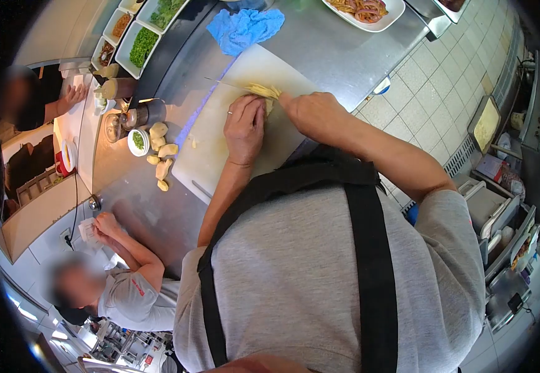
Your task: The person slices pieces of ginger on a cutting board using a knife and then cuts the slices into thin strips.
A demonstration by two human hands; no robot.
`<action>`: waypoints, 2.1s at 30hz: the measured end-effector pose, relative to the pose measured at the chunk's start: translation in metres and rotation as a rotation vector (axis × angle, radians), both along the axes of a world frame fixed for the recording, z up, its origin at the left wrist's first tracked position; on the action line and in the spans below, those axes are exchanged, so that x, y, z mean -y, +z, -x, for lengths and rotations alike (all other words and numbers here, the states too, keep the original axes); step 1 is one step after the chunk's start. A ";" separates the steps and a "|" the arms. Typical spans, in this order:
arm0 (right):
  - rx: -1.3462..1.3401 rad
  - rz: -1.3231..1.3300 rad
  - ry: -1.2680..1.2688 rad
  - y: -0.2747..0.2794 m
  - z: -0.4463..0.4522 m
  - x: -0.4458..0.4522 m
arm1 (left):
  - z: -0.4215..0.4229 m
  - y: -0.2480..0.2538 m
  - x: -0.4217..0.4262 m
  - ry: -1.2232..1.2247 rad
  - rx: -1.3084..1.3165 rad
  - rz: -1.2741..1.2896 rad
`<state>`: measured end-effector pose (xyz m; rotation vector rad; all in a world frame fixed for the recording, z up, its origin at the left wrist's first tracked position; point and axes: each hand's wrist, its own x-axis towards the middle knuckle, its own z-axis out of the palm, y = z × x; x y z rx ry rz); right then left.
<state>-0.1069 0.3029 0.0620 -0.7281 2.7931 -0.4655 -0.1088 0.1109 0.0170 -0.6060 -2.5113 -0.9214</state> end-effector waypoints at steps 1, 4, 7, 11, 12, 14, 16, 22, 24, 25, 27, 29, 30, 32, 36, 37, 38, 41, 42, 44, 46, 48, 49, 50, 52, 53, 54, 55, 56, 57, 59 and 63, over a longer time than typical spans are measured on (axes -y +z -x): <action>-0.011 -0.002 -0.005 0.000 0.001 0.001 | -0.001 0.000 0.000 0.001 0.005 0.000; -0.006 -0.008 0.032 0.014 -0.004 -0.007 | 0.000 0.000 0.000 0.007 0.015 -0.001; 0.052 -0.024 0.012 0.024 -0.013 -0.015 | -0.001 0.000 0.000 0.010 0.026 -0.004; 0.062 -0.022 -0.005 0.012 -0.010 -0.010 | 0.001 -0.001 0.000 0.008 0.008 -0.021; 0.057 -0.019 -0.018 0.003 -0.008 -0.006 | 0.000 -0.002 0.000 0.009 0.004 -0.025; 0.041 -0.005 -0.034 -0.006 -0.005 -0.001 | 0.000 -0.002 0.000 0.003 0.014 -0.049; 0.025 0.020 -0.039 -0.008 -0.004 0.000 | 0.001 0.001 0.002 -0.004 0.046 -0.094; 0.053 -0.023 -0.023 0.003 -0.003 0.002 | 0.002 0.010 0.005 0.084 0.225 -0.436; 0.048 -0.036 -0.015 0.003 -0.003 0.002 | 0.004 0.011 0.006 0.135 0.240 -0.582; 0.046 -0.042 -0.010 0.003 -0.003 0.002 | 0.005 0.010 0.008 0.156 0.242 -0.661; 0.052 -0.057 -0.012 0.004 -0.003 0.003 | 0.006 0.008 0.011 0.197 0.246 -0.820; 0.056 -0.063 -0.019 0.006 -0.003 0.003 | 0.003 0.016 0.015 0.184 0.155 -0.578; 0.057 -0.060 -0.023 0.006 -0.003 0.003 | 0.000 0.020 0.016 0.179 0.109 -0.457; 0.048 -0.057 -0.023 0.006 -0.004 0.004 | -0.004 0.019 0.018 0.045 0.023 -0.222; 0.026 -0.060 -0.030 0.003 -0.006 0.004 | -0.011 0.010 0.011 -0.045 -0.014 -0.030; 0.026 -0.063 -0.037 0.003 -0.006 0.004 | -0.011 0.008 0.011 -0.044 -0.014 -0.016; 0.033 -0.074 -0.040 0.003 -0.006 0.005 | -0.012 0.006 0.010 -0.044 -0.013 -0.002; 0.045 -0.052 -0.060 0.000 -0.005 0.002 | -0.012 0.003 0.010 -0.052 -0.047 0.036; 0.041 -0.007 -0.071 -0.002 -0.003 -0.002 | -0.011 0.002 0.011 -0.056 -0.065 0.048; 0.038 0.020 -0.084 -0.003 -0.004 -0.008 | -0.010 0.001 0.011 -0.062 -0.068 0.056; 0.040 -0.017 -0.091 0.002 -0.009 -0.010 | -0.010 0.001 0.011 -0.062 -0.061 0.061; 0.001 -0.062 -0.070 0.007 -0.015 -0.010 | -0.010 0.001 0.010 -0.056 -0.047 0.065; -0.018 -0.085 -0.058 0.009 -0.017 -0.010 | -0.010 0.003 0.010 -0.059 -0.038 0.073; -0.027 -0.086 -0.043 0.010 -0.020 -0.011 | -0.010 0.005 0.010 -0.062 -0.028 0.082; -0.047 -0.088 -0.014 0.013 -0.024 -0.013 | -0.010 0.006 0.010 -0.066 -0.022 0.093; -0.046 -0.093 -0.015 0.014 -0.025 -0.014 | -0.010 0.006 0.009 -0.065 -0.024 0.095; -0.043 -0.097 -0.015 0.014 -0.027 -0.014 | -0.010 0.005 0.010 -0.064 -0.024 0.097; -0.041 -0.102 -0.015 0.015 -0.028 -0.014 | -0.010 0.004 0.010 -0.063 -0.025 0.098; -0.042 -0.101 -0.010 0.017 -0.029 -0.014 | -0.010 0.004 0.010 -0.063 -0.025 0.099; -0.044 -0.101 -0.006 0.020 -0.030 -0.014 | -0.010 0.004 0.010 -0.064 -0.026 0.100; -0.036 -0.098 -0.007 0.021 -0.029 -0.014 | -0.010 0.004 0.010 -0.063 -0.018 0.102; -0.045 -0.092 -0.007 0.005 -0.021 -0.004 | -0.010 0.004 0.011 -0.065 -0.002 0.092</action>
